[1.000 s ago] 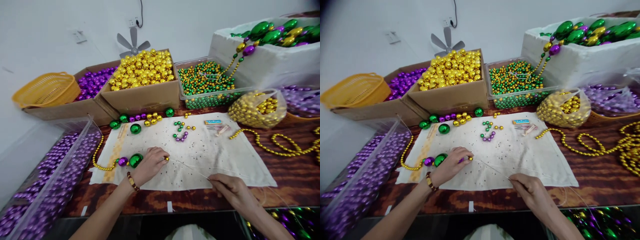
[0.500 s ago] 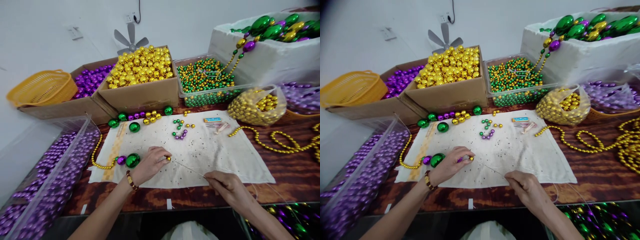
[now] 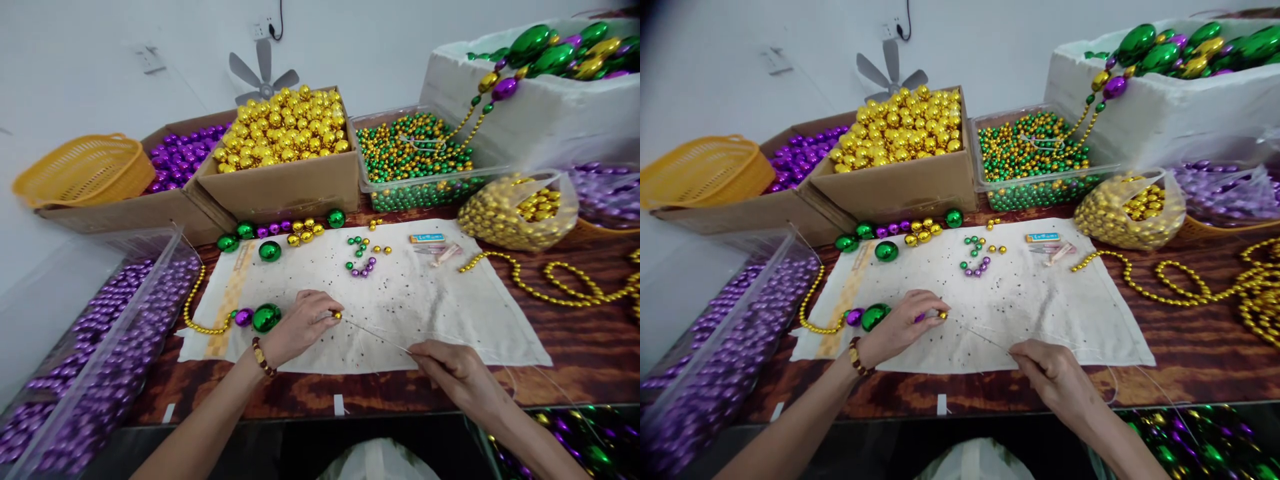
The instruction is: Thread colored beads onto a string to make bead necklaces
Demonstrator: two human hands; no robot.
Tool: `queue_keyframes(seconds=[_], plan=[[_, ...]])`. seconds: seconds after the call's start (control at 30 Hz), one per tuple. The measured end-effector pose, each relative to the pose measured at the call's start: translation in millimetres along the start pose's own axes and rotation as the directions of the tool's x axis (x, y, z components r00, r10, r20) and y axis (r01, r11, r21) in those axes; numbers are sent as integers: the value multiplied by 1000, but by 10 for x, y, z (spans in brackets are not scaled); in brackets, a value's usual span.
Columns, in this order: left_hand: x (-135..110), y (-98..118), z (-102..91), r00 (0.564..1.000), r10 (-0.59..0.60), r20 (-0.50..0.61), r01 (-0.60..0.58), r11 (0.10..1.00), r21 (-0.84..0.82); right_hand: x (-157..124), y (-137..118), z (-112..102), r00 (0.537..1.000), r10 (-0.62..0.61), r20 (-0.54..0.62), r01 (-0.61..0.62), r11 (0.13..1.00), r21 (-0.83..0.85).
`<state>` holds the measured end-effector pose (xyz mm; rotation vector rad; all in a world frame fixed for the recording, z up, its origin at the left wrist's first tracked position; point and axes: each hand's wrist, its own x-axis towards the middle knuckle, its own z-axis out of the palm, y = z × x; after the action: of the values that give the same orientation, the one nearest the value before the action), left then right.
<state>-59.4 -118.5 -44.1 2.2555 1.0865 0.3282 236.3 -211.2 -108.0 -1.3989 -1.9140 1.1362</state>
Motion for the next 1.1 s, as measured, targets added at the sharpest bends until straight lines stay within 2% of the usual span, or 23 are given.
queue_keyframes(seconds=[0.33, 0.5, 0.63, 0.7, 0.77, 0.8, 0.83, 0.9, 0.93, 0.97, 1.0, 1.03, 1.1], plan=[[-6, -16, 21, 994, 97, 49, -101, 990, 96, 20, -12, 28, 999, 28, 22, -29, 1000, 7], [21, 114, 52, 986, 144, 85, -158, 970, 185, 80, -37, 103, 997, 48, 60, -51, 998, 46], [69, 303, 119, 977, 187, 98, -208, 937, 279, 173, -121, 184, 994, 51, 98, -59, 995, 80], [84, 419, 162, 973, 219, 69, -229, 930, 286, 223, -162, 229, 992, 59, 111, -72, 991, 112], [69, 520, 220, 970, 234, -68, -213, 951, 224, 268, -181, 274, 992, 71, 101, -87, 982, 166], [46, 557, 259, 959, 208, -195, -179, 972, 155, 287, -181, 293, 993, 77, 87, -93, 976, 199], [13, 583, 309, 928, 143, -344, -131, 990, 58, 304, -176, 310, 994, 84, 71, -98, 967, 235], [-71, 604, 446, 806, -101, -583, -17, 981, -194, 330, -160, 335, 994, 99, 38, -106, 946, 306], [-114, 603, 530, 742, -246, -624, 37, 944, -328, 340, -157, 343, 994, 107, 30, -111, 935, 336], [-150, 598, 623, 699, -376, -608, 84, 888, -453, 346, -159, 351, 993, 115, 27, -117, 925, 362], [-176, 592, 720, 678, -482, -555, 124, 819, -560, 351, -169, 358, 992, 121, 27, -122, 915, 384], [-191, 585, 815, 677, -556, -483, 154, 748, -645, 354, -187, 368, 992, 123, 32, -126, 908, 399], [-185, 573, 984, 712, -606, -355, 167, 638, -752, 355, -239, 396, 992, 117, 49, -127, 905, 406]])
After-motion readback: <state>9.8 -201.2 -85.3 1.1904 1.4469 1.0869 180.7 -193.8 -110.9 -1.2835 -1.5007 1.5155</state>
